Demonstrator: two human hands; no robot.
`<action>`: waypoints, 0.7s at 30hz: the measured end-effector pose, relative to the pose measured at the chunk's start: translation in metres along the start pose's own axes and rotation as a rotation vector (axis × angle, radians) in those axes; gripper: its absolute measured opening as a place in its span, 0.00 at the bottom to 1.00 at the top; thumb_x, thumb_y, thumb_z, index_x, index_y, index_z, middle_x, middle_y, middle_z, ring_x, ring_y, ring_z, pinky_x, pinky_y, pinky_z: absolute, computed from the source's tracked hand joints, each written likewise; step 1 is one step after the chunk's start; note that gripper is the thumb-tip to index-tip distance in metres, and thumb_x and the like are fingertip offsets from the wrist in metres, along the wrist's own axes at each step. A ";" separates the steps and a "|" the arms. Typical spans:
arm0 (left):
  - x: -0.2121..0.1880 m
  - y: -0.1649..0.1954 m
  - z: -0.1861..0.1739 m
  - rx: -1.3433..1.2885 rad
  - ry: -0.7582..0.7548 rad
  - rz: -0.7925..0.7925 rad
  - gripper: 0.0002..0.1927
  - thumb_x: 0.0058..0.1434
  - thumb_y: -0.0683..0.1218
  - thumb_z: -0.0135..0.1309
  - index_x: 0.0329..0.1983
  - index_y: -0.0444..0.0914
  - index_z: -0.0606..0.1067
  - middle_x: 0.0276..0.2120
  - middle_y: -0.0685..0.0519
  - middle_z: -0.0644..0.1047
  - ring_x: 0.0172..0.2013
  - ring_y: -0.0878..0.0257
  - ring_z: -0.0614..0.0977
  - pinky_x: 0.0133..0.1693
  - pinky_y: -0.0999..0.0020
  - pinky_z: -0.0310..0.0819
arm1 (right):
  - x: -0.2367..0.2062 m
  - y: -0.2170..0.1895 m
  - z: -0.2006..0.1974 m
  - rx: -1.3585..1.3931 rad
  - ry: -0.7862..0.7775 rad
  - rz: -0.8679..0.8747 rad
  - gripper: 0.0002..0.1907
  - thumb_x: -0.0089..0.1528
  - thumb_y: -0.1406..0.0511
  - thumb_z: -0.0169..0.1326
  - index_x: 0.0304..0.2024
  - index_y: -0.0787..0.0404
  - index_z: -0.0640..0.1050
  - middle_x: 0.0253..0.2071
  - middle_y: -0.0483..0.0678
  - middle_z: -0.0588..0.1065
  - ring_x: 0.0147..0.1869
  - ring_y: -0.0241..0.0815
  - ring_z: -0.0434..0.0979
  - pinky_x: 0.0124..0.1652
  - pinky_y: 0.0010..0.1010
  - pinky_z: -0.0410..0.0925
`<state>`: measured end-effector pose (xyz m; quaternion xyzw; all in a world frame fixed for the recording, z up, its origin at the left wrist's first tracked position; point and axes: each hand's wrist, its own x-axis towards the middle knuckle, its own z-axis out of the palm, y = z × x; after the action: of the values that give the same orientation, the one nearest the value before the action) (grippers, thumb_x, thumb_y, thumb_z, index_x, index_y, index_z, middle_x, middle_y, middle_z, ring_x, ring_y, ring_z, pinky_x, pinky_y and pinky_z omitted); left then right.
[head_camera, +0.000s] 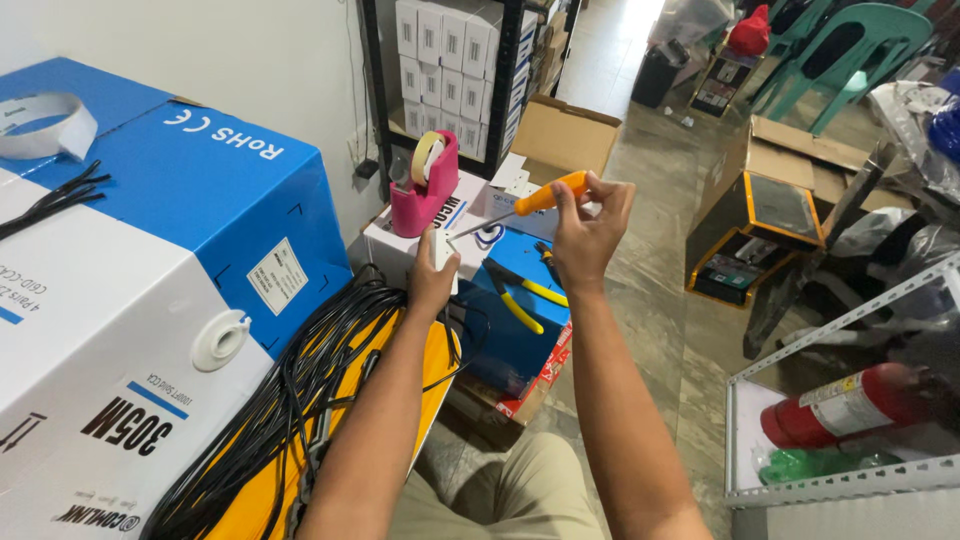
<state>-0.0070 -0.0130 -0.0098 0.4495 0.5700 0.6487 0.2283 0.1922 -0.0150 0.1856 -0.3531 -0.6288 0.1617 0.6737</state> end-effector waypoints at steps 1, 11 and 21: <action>-0.001 0.002 -0.001 0.004 0.004 0.030 0.37 0.59 0.44 0.59 0.72 0.39 0.61 0.61 0.42 0.74 0.60 0.53 0.77 0.58 0.62 0.70 | 0.000 0.000 0.000 -0.061 0.002 0.009 0.16 0.66 0.71 0.63 0.51 0.67 0.71 0.52 0.56 0.66 0.54 0.43 0.75 0.46 0.29 0.78; -0.008 0.022 -0.004 0.000 -0.038 -0.041 0.38 0.57 0.43 0.59 0.72 0.40 0.63 0.57 0.42 0.77 0.55 0.53 0.81 0.56 0.64 0.73 | 0.003 -0.003 -0.007 -0.031 -0.068 -0.060 0.18 0.67 0.73 0.62 0.49 0.68 0.65 0.56 0.57 0.66 0.63 0.47 0.77 0.49 0.32 0.78; -0.005 0.013 -0.004 -0.136 -0.098 -0.001 0.48 0.53 0.39 0.62 0.76 0.36 0.53 0.70 0.43 0.66 0.66 0.57 0.71 0.62 0.67 0.65 | -0.009 0.009 -0.011 -0.034 -0.092 -0.019 0.19 0.68 0.73 0.62 0.54 0.64 0.65 0.55 0.57 0.67 0.60 0.48 0.75 0.49 0.34 0.78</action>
<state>-0.0048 -0.0223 0.0013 0.4639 0.5131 0.6630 0.2863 0.2031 -0.0174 0.1738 -0.3507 -0.6651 0.1607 0.6394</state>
